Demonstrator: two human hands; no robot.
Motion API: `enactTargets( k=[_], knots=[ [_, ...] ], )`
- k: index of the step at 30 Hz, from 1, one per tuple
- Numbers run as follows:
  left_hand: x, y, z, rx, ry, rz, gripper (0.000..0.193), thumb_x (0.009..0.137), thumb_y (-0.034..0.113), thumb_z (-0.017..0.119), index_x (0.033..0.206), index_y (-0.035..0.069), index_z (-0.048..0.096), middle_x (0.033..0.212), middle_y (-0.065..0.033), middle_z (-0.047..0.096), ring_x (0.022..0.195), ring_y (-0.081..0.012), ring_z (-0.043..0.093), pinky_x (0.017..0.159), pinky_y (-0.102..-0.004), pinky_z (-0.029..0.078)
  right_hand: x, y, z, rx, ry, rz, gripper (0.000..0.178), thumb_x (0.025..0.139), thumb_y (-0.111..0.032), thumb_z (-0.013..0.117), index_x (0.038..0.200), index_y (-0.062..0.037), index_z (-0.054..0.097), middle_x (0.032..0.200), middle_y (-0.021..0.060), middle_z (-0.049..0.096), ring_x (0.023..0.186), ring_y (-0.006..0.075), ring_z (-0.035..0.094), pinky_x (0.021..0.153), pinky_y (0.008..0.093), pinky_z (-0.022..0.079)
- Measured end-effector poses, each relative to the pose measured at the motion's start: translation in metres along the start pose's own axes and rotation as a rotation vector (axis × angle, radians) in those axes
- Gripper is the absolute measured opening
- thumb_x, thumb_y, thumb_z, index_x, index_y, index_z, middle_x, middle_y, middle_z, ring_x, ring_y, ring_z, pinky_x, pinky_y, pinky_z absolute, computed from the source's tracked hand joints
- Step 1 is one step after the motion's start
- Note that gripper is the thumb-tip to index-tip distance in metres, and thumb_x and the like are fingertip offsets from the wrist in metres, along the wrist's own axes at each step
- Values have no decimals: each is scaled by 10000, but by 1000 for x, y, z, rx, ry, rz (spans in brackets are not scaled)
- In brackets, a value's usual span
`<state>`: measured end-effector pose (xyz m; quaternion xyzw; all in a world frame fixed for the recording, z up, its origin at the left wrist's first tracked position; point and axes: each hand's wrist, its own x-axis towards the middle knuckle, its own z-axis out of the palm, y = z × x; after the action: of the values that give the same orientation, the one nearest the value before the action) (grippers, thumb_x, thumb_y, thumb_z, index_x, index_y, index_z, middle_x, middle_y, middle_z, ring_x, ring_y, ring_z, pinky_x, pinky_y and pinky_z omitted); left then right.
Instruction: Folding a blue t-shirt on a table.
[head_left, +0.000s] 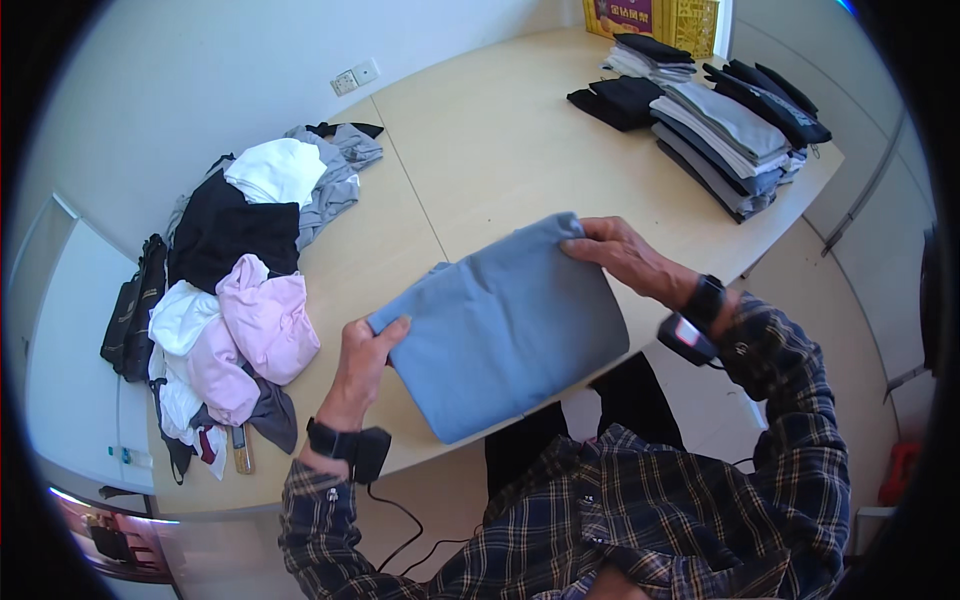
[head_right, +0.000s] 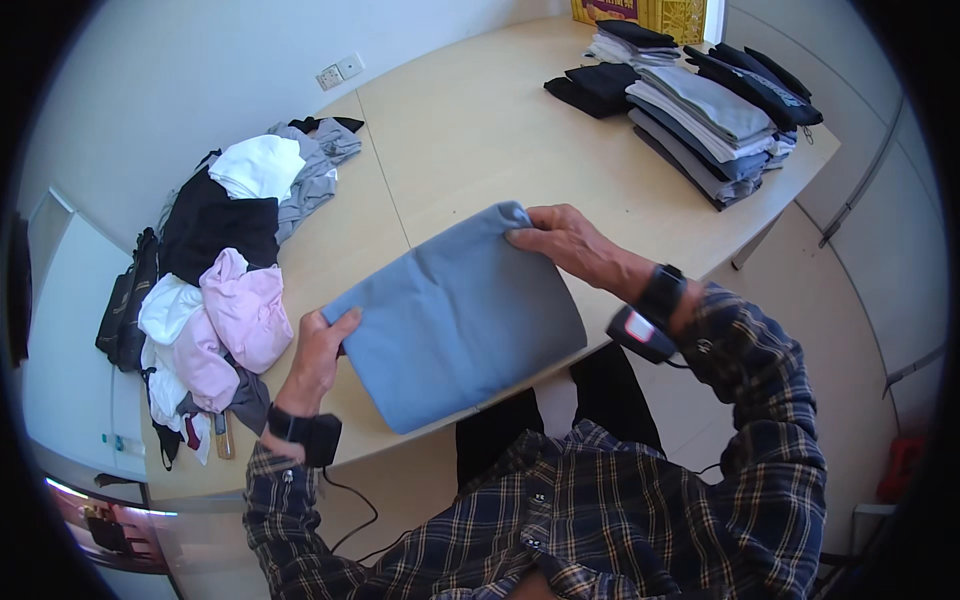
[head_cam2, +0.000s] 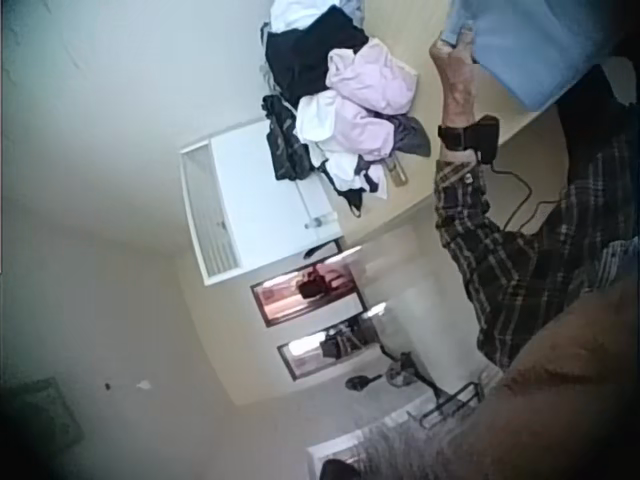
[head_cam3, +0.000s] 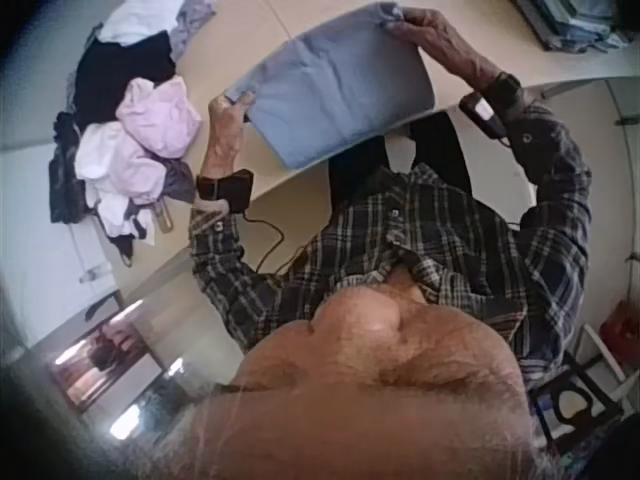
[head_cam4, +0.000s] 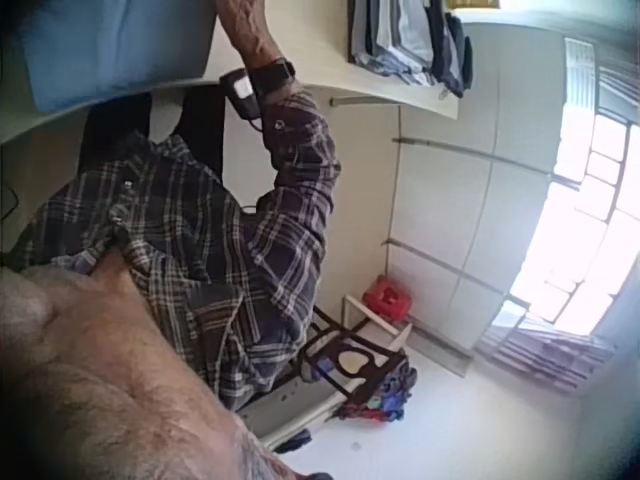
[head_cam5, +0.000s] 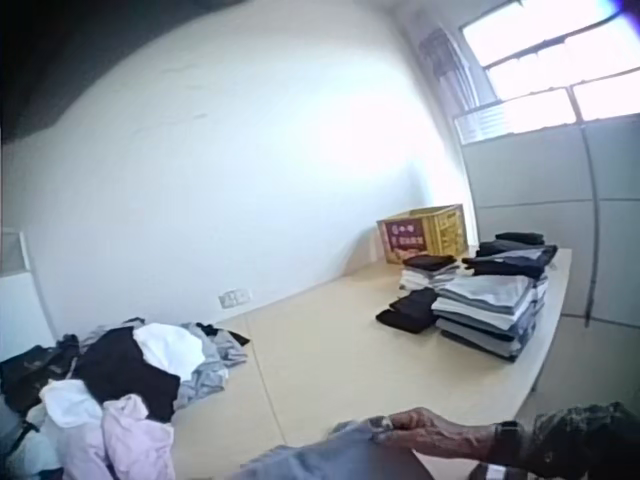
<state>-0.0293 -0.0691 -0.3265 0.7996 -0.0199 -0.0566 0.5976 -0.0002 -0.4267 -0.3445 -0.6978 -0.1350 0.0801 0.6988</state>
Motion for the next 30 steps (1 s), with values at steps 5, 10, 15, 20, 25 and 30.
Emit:
enactTargets(
  k=[5,10,15,20,25,30],
  knots=[
    [51,-27,3,103,15,-144,240,841,235,692,884,-1,674,683,-25,625,515,-91,560,436,-225,437,57,38,-5,-239,-12,184,286,904,-244,595,965,25,672,807,61,654,756,118,602,710,263,493],
    [60,-31,4,250,33,-180,259,833,235,699,900,-14,680,685,-37,633,489,-109,565,405,-240,441,62,40,-5,-422,25,262,301,884,-249,595,895,43,669,736,70,639,668,120,586,617,291,489],
    [73,-47,-3,201,8,-117,344,851,247,704,1042,-32,642,750,-63,651,597,-126,612,493,-243,472,67,49,-9,-708,28,129,296,836,-250,643,944,26,641,762,190,656,751,302,652,714,398,513],
    [53,-43,4,530,278,169,467,878,256,673,1194,-62,542,904,-142,657,780,-164,647,631,-280,516,46,44,-4,-983,211,-14,387,836,-277,653,1093,3,579,903,226,655,854,372,633,776,432,497],
    [1,-33,55,828,-26,630,745,828,474,666,1332,-29,448,1291,-227,522,1195,-390,498,1009,-489,377,32,40,39,-1065,54,-520,546,875,-340,636,1269,5,483,1259,224,532,1182,366,500,976,457,412],
    [3,-37,83,1204,-268,654,855,822,624,575,1416,37,393,1499,-237,277,1407,-414,222,1100,-624,150,40,62,85,-1052,-205,-583,693,916,-498,526,1362,21,419,1427,234,393,1383,391,298,1139,526,219]
  ],
)
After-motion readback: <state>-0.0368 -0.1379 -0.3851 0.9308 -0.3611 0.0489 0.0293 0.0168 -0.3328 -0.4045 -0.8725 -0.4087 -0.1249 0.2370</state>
